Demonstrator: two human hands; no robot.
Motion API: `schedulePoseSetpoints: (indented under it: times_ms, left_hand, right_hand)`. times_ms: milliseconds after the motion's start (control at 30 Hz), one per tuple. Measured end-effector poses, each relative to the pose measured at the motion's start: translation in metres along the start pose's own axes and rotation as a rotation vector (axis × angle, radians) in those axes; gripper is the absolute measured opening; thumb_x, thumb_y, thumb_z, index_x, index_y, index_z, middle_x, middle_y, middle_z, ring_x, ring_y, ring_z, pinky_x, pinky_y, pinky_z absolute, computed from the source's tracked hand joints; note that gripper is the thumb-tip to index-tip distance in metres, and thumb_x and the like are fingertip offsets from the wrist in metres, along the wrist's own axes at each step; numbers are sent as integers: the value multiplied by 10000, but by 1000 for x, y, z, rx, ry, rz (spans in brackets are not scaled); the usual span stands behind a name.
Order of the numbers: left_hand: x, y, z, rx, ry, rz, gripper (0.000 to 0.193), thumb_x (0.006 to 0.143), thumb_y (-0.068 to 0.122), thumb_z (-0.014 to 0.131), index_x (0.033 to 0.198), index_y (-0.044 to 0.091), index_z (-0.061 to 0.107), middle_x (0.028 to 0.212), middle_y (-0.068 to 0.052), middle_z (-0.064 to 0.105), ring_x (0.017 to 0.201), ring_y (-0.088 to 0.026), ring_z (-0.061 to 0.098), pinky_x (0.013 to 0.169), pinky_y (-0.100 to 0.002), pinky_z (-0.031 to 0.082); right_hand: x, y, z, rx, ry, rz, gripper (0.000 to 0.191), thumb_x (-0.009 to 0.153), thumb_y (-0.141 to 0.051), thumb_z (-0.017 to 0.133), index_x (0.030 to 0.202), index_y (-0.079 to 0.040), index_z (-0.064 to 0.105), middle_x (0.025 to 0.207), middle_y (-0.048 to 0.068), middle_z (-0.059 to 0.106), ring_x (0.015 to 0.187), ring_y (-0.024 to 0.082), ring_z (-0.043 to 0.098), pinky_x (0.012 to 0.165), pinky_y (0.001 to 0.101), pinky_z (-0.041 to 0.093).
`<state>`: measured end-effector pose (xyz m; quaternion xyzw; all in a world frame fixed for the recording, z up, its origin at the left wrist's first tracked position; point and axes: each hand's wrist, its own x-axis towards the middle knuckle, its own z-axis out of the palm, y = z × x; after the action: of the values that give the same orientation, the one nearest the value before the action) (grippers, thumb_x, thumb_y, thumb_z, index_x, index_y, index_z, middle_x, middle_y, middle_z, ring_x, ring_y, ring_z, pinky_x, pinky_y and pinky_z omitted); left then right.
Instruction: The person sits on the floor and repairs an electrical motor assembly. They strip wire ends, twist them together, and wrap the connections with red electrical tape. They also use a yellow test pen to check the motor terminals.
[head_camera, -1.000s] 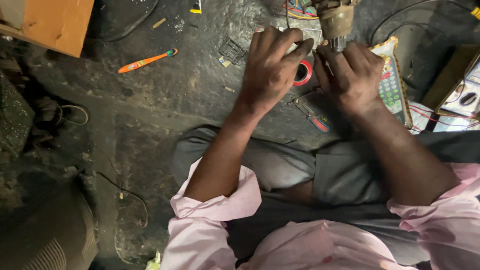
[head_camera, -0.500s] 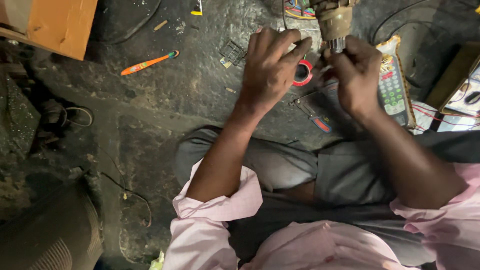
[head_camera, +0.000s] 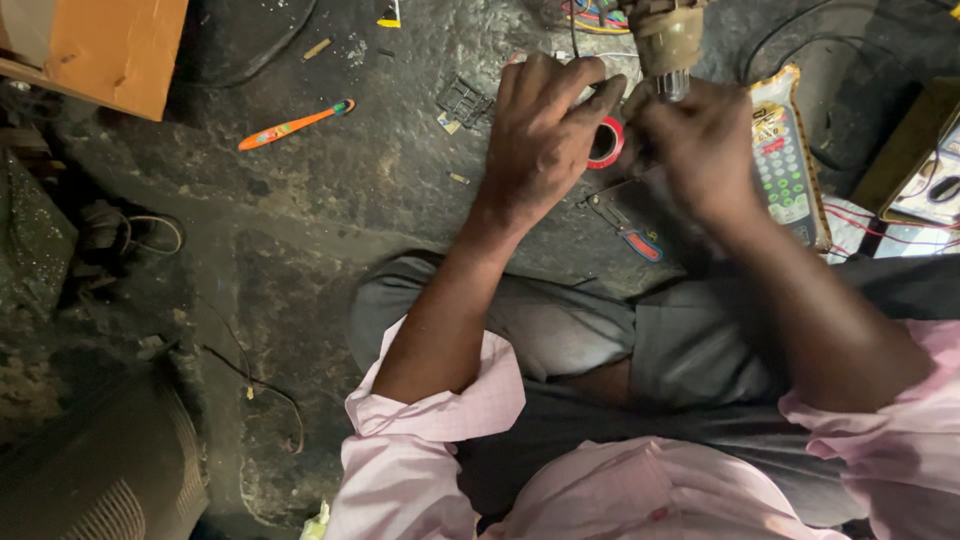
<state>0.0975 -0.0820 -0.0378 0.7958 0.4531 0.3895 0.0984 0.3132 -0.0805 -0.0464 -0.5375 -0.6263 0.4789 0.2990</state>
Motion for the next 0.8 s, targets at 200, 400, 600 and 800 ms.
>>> schedulePoseSetpoints:
  times_ms: [200, 400, 600, 800]
  left_hand:
    - [0, -2, -2, -1, 5, -42, 304, 889, 61, 733, 1191, 95, 725, 1189, 4, 608, 1038, -235, 552, 948, -409, 446]
    - [0, 1, -2, -9, -15, -53, 293, 913, 62, 733, 1205, 90, 725, 1173, -7, 606, 1043, -234, 559, 952, -406, 449]
    - [0, -1, 1, -27, 1, -24, 252, 932, 60, 734, 1182, 93, 725, 1170, -6, 624, 1033, -230, 567, 942, -409, 445]
    - [-4, -6, 3, -97, 6, -98, 311, 915, 38, 739, 1225, 61, 719, 1181, -58, 595, 1062, -278, 561, 952, -415, 482]
  right_hand:
    - [1, -7, -6, 229, 11, 147, 191, 1010, -40, 783, 1149, 9, 662, 978, 121, 663, 817, 291, 660, 718, 403, 525]
    - [1, -13, 4, -624, 180, -642, 241, 983, -46, 824, 1167, -4, 674, 983, 145, 641, 819, 334, 647, 713, 434, 517]
    - [-2, -2, -3, -371, 74, -387, 104, 1042, -67, 790, 1065, -1, 713, 907, 143, 672, 756, 293, 660, 665, 371, 522]
    - [17, 23, -36, -126, 53, 28, 106, 1022, -111, 685, 1041, -18, 731, 951, 121, 742, 803, 220, 705, 708, 320, 558]
